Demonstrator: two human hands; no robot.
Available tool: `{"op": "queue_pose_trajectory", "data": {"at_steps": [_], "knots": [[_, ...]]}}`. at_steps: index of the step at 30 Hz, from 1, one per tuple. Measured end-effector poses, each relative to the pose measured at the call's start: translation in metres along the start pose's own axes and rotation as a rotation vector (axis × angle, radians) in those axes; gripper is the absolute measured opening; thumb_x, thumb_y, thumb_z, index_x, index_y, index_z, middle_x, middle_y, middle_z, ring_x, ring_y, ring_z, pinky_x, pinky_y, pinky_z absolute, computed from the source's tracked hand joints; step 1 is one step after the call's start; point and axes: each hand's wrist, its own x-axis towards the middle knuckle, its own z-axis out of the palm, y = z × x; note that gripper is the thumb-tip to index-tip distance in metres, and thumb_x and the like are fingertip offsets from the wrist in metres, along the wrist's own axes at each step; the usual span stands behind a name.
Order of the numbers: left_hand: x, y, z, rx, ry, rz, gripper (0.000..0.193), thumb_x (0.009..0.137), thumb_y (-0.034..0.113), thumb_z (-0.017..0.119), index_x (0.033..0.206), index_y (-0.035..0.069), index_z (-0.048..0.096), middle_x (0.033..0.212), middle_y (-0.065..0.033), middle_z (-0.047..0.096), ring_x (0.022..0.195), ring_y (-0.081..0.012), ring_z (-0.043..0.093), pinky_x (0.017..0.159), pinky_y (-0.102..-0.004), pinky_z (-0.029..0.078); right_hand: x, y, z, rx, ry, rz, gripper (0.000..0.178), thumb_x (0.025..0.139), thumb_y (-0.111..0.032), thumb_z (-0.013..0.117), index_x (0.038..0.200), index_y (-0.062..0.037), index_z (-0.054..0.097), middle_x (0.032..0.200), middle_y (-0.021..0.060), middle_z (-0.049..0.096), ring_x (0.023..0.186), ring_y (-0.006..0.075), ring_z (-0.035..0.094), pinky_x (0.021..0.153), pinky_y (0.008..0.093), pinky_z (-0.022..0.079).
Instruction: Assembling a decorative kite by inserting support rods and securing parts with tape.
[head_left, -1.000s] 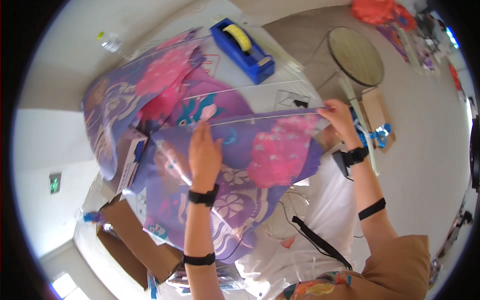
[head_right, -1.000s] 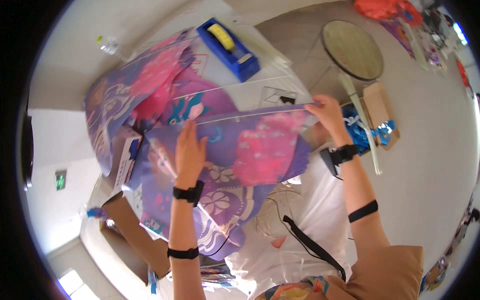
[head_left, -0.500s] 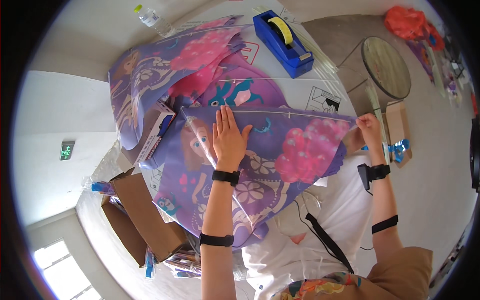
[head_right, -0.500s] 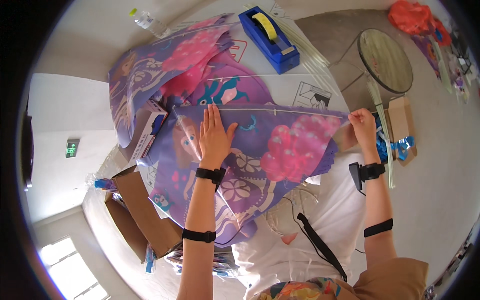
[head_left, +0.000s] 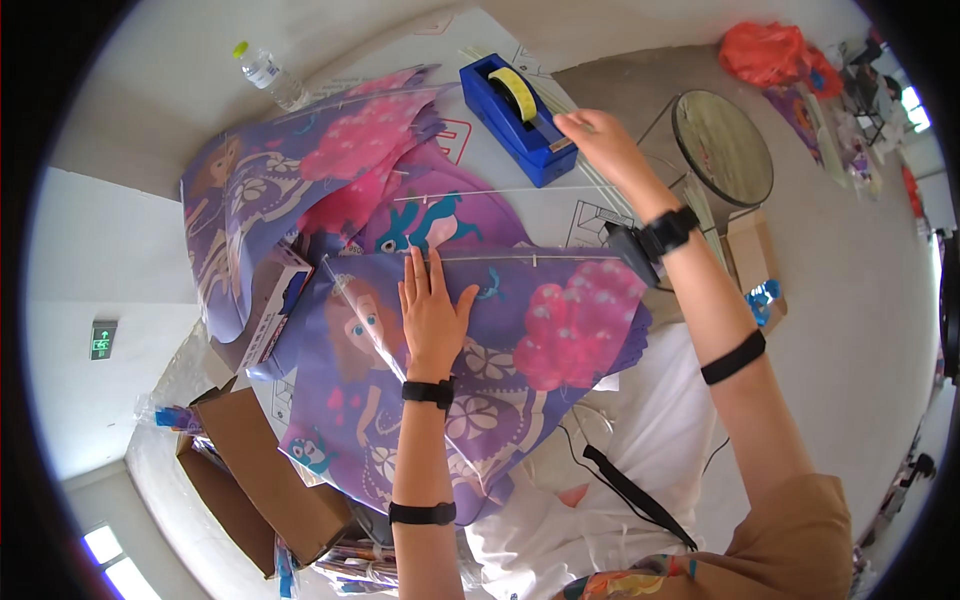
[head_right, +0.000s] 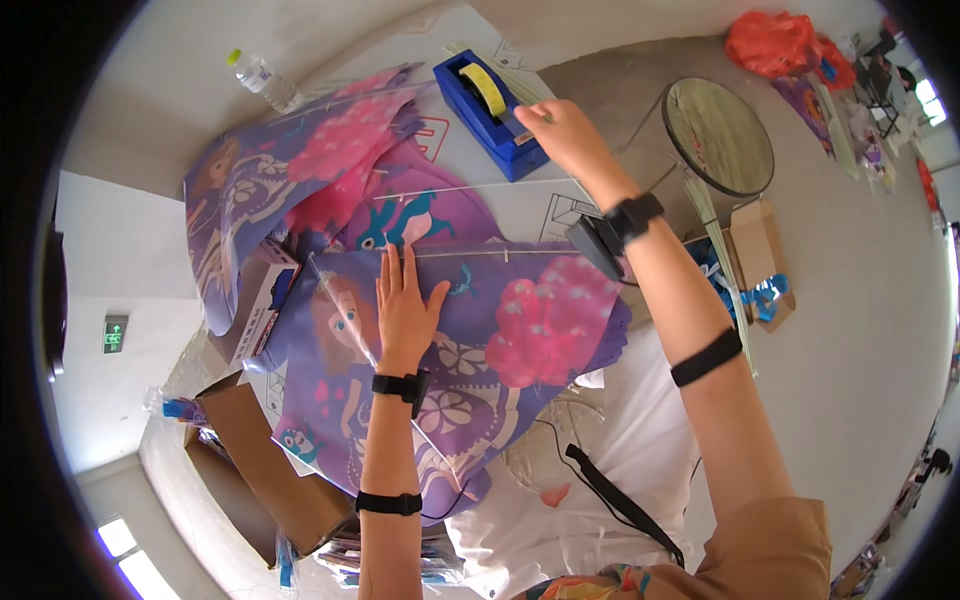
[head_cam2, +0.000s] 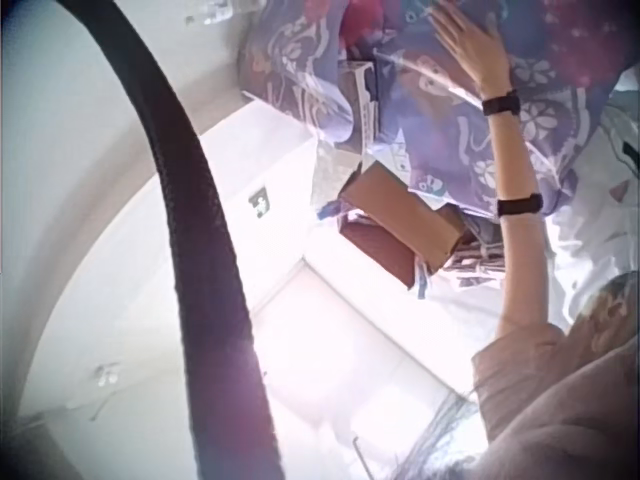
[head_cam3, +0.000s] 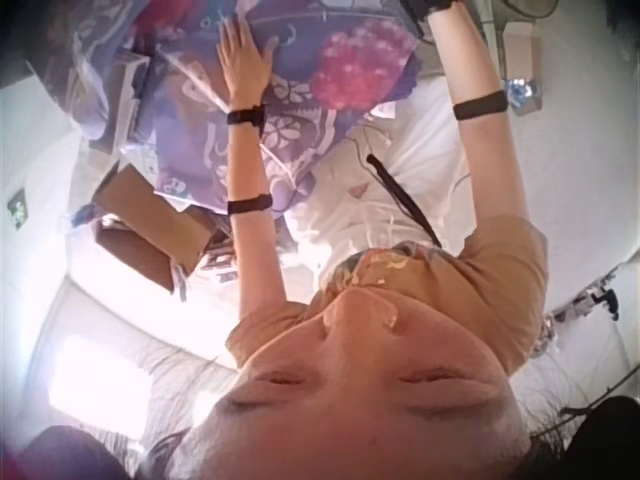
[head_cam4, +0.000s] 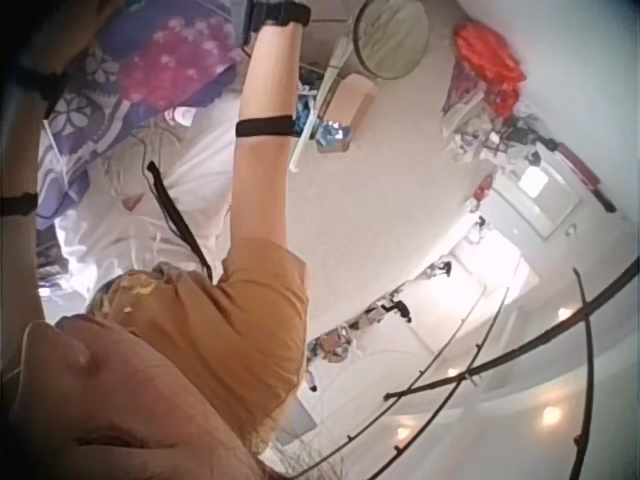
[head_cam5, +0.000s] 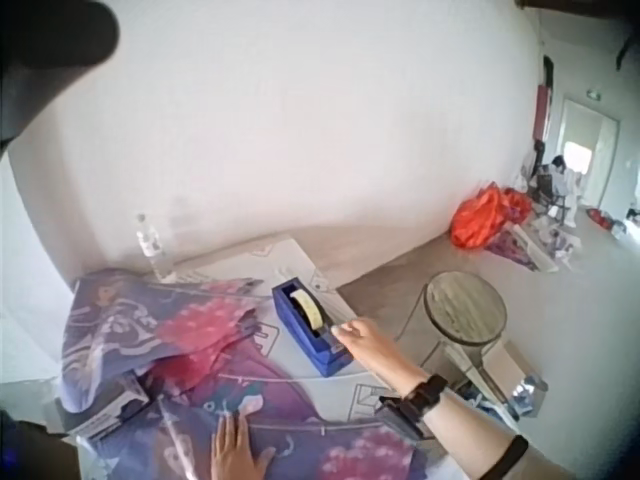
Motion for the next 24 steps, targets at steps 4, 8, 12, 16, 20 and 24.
{"op": "queue_pose_trajectory", "data": {"at_steps": [4,8,12,16,20,24], "knots": [[-0.005,-0.001,-0.005,0.020,0.029,-0.038,0.079,0.092,0.049,0.058,0.148,0.000,0.033,0.155,-0.0232,0.028,0.144,-0.0357,0.028,0.115,-0.0497,0.028,0.026,-0.004,0.011,-0.012,-0.388,0.339,0.033,0.089,-0.029,0.069,0.094,0.0029,0.072,0.088,0.0101,0.073,0.086,0.0160,0.065,0.083,0.0281,0.045],[-0.004,0.000,-0.006,0.001,0.037,-0.043,0.079,0.092,0.049,0.058,0.149,0.001,0.032,0.156,-0.0222,0.028,0.144,-0.0354,0.028,0.115,-0.0496,0.028,0.033,0.000,0.011,0.176,-0.370,0.416,0.028,0.086,-0.025,0.070,0.088,0.0035,0.073,0.083,0.0110,0.073,0.082,0.0167,0.066,0.083,0.0303,0.045],[-0.002,-0.001,-0.001,-0.004,0.042,-0.042,0.080,0.092,0.049,0.059,0.149,0.001,0.031,0.156,-0.0219,0.028,0.144,-0.0351,0.028,0.115,-0.0494,0.027,0.020,-0.015,0.020,0.204,-0.258,0.430,0.030,0.087,-0.026,0.070,0.085,0.0040,0.072,0.081,0.0093,0.071,0.078,0.0159,0.063,0.080,0.0313,0.045],[-0.001,0.002,-0.001,-0.011,0.040,-0.044,0.080,0.092,0.049,0.059,0.149,0.001,0.031,0.155,-0.0218,0.028,0.144,-0.0351,0.028,0.116,-0.0493,0.027,0.013,-0.033,0.011,0.113,-0.182,0.380,0.034,0.087,-0.028,0.070,0.085,0.0056,0.070,0.078,0.0066,0.068,0.076,0.0136,0.058,0.074,0.0314,0.044],[-0.007,-0.003,-0.002,-0.005,0.021,-0.060,0.081,0.091,0.049,0.059,0.149,0.001,0.031,0.156,-0.0218,0.028,0.144,-0.0353,0.028,0.115,-0.0494,0.027,-0.018,-0.037,0.003,-0.073,-0.225,0.465,0.036,0.087,-0.030,0.071,0.087,0.0052,0.069,0.077,0.0038,0.064,0.075,0.0115,0.054,0.071,0.0304,0.043],[-0.004,-0.001,-0.002,-0.011,0.007,-0.054,0.082,0.092,0.050,0.058,0.150,0.001,0.029,0.157,-0.0221,0.025,0.145,-0.0362,0.026,0.116,-0.0495,0.025,-0.041,-0.011,0.002,0.063,-0.100,0.510,0.036,0.086,-0.032,0.073,0.084,0.0032,0.069,0.075,0.0014,0.061,0.073,0.0099,0.051,0.068,0.0297,0.041]]}}
